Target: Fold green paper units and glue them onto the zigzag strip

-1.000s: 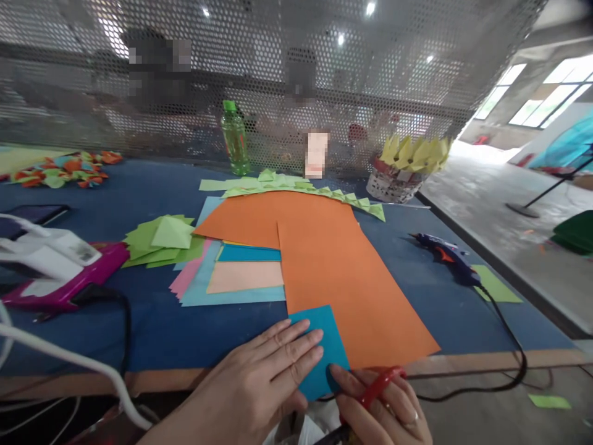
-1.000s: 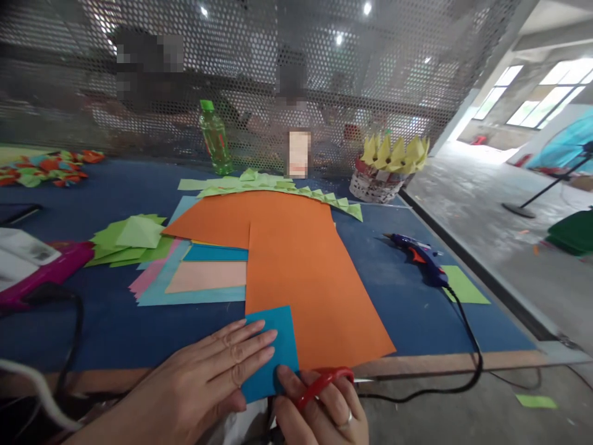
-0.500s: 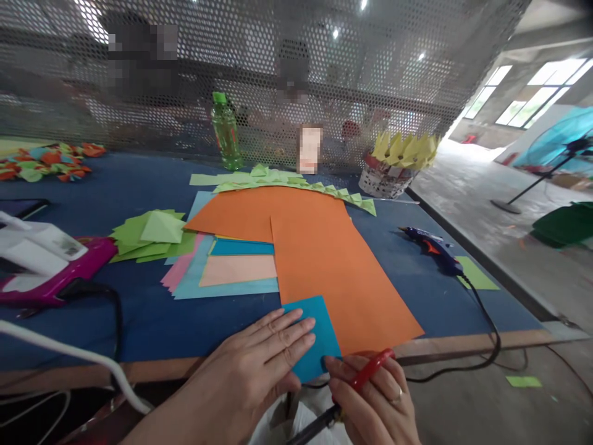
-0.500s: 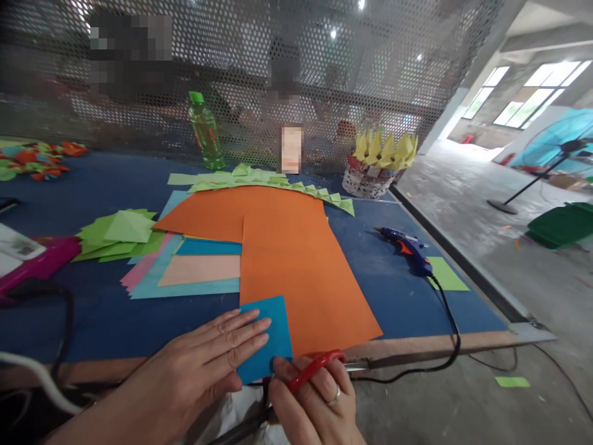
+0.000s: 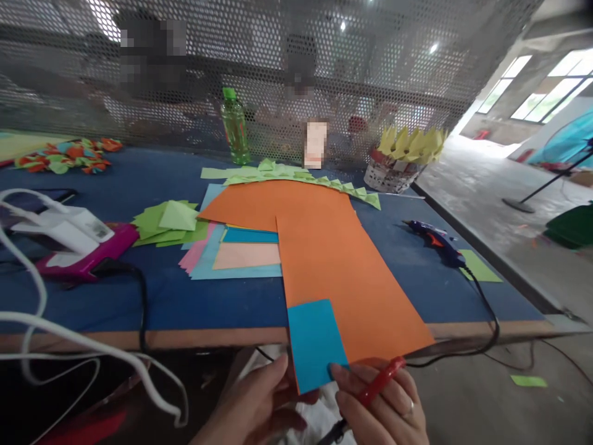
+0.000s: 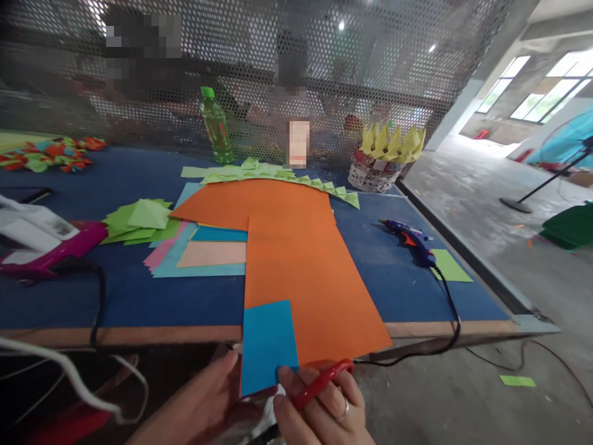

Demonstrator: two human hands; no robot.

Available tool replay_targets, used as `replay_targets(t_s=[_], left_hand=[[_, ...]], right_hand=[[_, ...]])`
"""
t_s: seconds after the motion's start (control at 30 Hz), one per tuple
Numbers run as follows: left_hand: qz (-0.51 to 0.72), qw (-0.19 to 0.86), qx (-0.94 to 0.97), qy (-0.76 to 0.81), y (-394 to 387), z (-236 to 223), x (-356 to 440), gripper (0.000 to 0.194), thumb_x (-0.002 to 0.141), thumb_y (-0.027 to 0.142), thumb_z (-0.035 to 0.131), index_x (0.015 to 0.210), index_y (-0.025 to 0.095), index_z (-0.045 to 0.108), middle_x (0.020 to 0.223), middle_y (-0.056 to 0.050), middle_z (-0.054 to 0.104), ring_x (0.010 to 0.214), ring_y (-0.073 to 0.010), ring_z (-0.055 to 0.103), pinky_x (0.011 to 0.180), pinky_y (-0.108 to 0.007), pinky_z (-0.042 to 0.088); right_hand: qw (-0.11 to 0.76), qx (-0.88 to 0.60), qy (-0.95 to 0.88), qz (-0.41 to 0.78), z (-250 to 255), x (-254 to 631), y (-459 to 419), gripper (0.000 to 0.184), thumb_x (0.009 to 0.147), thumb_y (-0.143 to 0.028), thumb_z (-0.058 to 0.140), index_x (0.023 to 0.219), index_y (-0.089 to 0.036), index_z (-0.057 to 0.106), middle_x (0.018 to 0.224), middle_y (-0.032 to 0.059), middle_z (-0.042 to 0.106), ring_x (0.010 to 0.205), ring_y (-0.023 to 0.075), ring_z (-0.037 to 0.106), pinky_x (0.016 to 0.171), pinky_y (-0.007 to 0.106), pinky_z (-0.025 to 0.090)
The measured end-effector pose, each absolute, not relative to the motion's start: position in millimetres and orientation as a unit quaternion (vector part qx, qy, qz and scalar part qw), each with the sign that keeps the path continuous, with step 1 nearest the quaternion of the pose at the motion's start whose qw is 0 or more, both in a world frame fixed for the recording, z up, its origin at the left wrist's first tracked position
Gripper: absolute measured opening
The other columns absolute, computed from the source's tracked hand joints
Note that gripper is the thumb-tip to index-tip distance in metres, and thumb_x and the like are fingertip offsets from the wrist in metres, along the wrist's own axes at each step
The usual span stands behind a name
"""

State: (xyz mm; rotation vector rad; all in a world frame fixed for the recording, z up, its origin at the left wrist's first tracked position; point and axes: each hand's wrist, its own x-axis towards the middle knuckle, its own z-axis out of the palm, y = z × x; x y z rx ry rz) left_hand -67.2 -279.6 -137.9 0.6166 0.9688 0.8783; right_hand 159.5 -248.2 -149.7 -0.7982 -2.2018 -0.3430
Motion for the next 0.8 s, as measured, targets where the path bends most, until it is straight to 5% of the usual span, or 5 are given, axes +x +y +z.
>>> replay_targets(t_s=[0.17,0.37,0.8], left_hand=[[0.418,0.825,0.165,0.342,-263.2,-125.9,-37.1,0.052,0.094,0.053,0.052,0.127,0.016,0.065,0.113,-0.015,0.073,0.110,-0.0288,0.068,0.096,-0.042,0.053],[0.463,0.767,0.164,0.412,-261.3,-118.4,-26.7,0.023,0.085,0.038,0.073,0.104,0.025,0.073,0.107,-0.003,0.077,0.100,-0.0236,0.072,0.094,-0.040,0.054],[0.444,0.774,0.144,0.428,-256.9,-117.4,-24.3,0.035,0.083,0.037,0.076,0.112,0.017,0.072,0.116,-0.009,0.075,0.097,-0.0253,0.073,0.090,-0.039,0.055]], right_hand=[[0.360,-0.302,-0.874,-0.126,-149.9,168.0,-260.5,0.018,0.101,-0.034,0.054,0.103,-0.029,0.072,0.101,-0.0024,0.081,0.094,0.0173,0.074,0.099,0.030,0.050],[0.378,-0.248,-0.886,-0.101,-137.8,172.2,-260.3,0.028,0.104,-0.019,0.043,0.099,-0.022,0.071,0.101,0.0004,0.081,0.098,0.0131,0.070,0.115,0.033,0.035],[0.391,-0.247,-0.880,-0.106,-144.2,169.1,-256.4,0.035,0.106,-0.017,0.040,0.095,-0.020,0.072,0.097,0.0017,0.082,0.104,0.0141,0.066,0.113,0.035,0.036]])
